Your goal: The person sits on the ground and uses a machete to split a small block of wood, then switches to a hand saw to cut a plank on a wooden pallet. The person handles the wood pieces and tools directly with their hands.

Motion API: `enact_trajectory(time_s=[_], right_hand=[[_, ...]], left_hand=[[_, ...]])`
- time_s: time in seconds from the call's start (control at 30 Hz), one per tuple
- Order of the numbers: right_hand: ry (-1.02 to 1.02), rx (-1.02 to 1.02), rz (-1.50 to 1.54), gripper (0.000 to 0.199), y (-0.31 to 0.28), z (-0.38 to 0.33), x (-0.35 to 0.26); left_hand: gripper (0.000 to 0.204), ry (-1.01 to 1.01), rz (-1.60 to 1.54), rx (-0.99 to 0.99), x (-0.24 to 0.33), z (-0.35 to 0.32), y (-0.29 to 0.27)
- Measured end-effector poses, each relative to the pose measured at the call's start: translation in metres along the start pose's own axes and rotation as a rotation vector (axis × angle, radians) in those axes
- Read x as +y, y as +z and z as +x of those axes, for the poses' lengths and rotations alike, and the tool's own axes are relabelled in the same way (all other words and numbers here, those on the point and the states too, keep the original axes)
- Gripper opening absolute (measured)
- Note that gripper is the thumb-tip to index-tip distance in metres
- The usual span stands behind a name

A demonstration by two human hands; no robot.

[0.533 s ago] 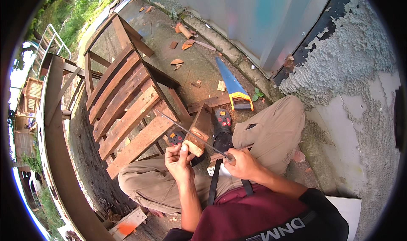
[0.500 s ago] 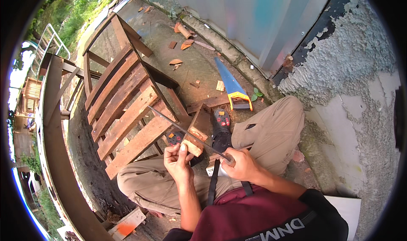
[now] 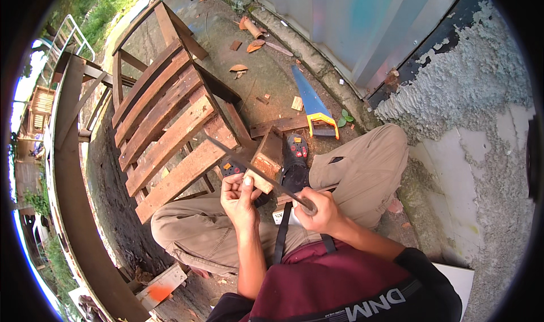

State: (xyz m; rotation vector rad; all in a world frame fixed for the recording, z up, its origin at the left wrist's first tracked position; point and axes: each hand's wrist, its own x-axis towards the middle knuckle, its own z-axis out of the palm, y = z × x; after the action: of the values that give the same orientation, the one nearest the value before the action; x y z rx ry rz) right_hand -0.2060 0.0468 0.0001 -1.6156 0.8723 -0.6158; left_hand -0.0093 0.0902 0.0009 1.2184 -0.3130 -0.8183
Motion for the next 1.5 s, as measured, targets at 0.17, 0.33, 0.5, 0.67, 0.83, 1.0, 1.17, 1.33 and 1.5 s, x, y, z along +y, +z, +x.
enact_trajectory(time_s=[0.17, 0.33, 0.5, 0.67, 0.83, 1.0, 1.17, 1.33, 1.5], right_hand=[[0.314, -0.139, -0.221, 0.026, -0.001, 0.011, 0.035], [0.273, -0.036, -0.394, 0.028, -0.004, 0.014, 0.027], [0.2, 0.078, -0.355, 0.024, 0.0, 0.015, 0.029], [0.171, 0.271, 0.319, 0.024, 0.014, 0.011, 0.057], [0.288, 0.341, 0.455, 0.022, -0.014, 0.028, 0.052], [0.231, 0.435, 0.396, 0.025, -0.031, 0.018, 0.073], [0.233, 0.437, 0.175, 0.025, -0.049, 0.013, 0.063], [0.026, 0.479, 0.086, 0.024, -0.068, 0.017, 0.036], [-0.349, 0.357, -0.197, 0.025, -0.079, 0.062, -0.054]], left_hand=[[0.019, 0.109, 0.087, -0.061, -0.015, -0.006, -0.019], [0.077, 0.338, 0.418, -0.128, -0.019, -0.015, 0.009], [0.071, 0.468, 0.627, -0.144, -0.016, -0.004, 0.019], [0.068, 0.663, 0.713, -0.084, -0.032, 0.019, 0.015], [0.115, 0.857, 0.924, -0.046, -0.06, 0.035, 0.041], [0.112, 0.8, 0.818, -0.156, -0.103, 0.043, 0.068], [0.09, 0.804, 0.711, -0.495, -0.114, 0.072, 0.076], [0.1, 0.574, 0.314, -0.471, -0.048, 0.1, 0.092], [0.131, 0.402, -0.109, -0.458, 0.006, 0.122, 0.078]])
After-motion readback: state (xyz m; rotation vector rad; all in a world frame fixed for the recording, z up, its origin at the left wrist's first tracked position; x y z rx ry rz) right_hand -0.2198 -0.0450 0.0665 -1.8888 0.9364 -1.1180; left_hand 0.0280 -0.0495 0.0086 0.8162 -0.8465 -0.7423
